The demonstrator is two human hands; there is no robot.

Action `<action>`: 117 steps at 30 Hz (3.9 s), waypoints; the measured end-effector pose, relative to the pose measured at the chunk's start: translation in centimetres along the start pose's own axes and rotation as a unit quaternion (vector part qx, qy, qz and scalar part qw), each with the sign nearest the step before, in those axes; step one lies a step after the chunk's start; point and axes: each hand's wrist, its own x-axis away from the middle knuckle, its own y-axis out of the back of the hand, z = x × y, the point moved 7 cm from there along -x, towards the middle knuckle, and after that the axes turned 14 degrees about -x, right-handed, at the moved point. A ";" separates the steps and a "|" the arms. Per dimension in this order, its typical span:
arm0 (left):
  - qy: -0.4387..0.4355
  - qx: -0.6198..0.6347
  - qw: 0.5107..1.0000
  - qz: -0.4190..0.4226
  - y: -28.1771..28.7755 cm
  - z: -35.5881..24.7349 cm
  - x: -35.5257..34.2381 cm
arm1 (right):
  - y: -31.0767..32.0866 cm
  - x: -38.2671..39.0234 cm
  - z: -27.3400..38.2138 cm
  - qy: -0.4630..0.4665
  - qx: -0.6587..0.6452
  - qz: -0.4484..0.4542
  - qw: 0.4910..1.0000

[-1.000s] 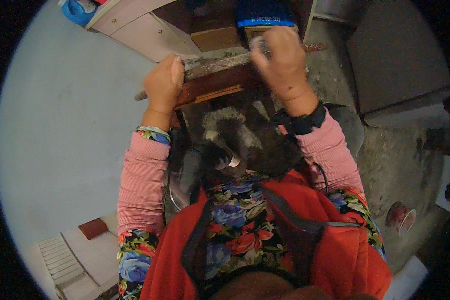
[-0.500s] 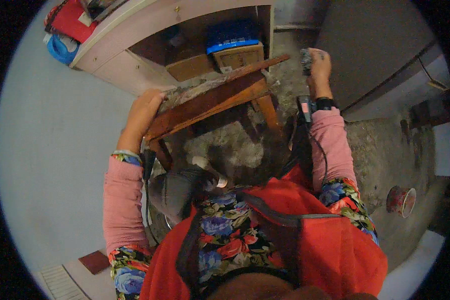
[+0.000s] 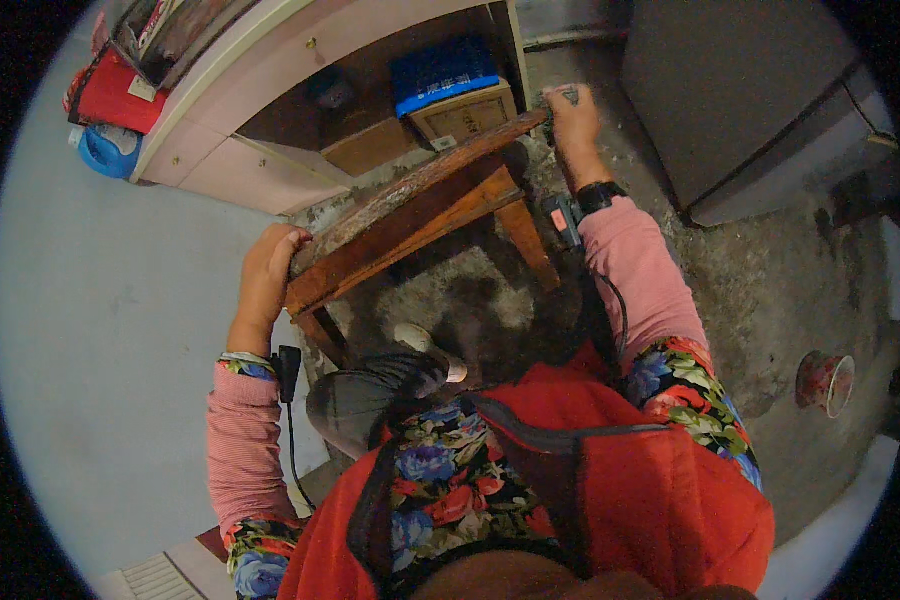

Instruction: The person scrubs a small wooden stool with a metal scouring pad, then wipes it with a pink cloth. The stool is turned and repositioned to clean all surfaces.

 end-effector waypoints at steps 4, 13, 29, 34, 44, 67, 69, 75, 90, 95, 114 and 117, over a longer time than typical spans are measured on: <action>0.015 -0.010 1.000 0.006 -0.2 0.6 -0.8 | -3.0 4.7 5.2 0.058 -0.034 0.064 0.996; 0.032 -0.010 0.999 0.018 -0.8 1.7 -1.2 | -6.5 11.7 11.3 0.399 -0.024 0.115 0.909; 0.016 -0.053 0.998 0.023 -0.3 0.4 -0.4 | 0.5 -2.7 -7.2 -0.028 0.031 -0.087 0.995; 0.018 -0.043 0.999 0.007 -0.1 0.4 -0.3 | -0.4 -1.0 -3.5 -0.031 -0.069 0.015 0.997; -0.007 -0.101 0.995 -0.004 -1.7 1.6 -2.9 | -9.1 11.4 12.3 0.219 -0.006 0.194 0.956; 0.011 -0.155 0.988 -0.014 -3.7 0.1 -6.7 | -16.5 17.8 15.5 0.473 0.099 0.324 0.813; 0.047 -0.153 0.987 0.001 -3.4 0.4 -6.4 | -15.4 16.4 15.7 0.465 0.087 0.320 0.821; -0.023 -0.086 0.993 -0.071 -2.4 0.8 -5.0 | -13.8 13.1 13.9 0.364 0.089 0.277 0.885; 0.523 0.507 0.678 -0.097 -16.1 24.9 13.5 | -13.3 13.3 13.1 0.322 0.145 0.272 0.895; 0.413 0.564 0.708 -0.103 -19.0 21.5 10.7 | -12.7 13.7 13.7 0.302 0.124 0.278 0.903; 0.323 0.615 0.709 -0.126 -13.5 15.3 14.3 | -12.1 14.1 15.8 0.330 0.008 0.244 0.912; 0.306 0.625 0.703 -0.150 -12.3 14.0 14.9 | -12.4 13.4 15.4 0.334 -0.001 0.253 0.908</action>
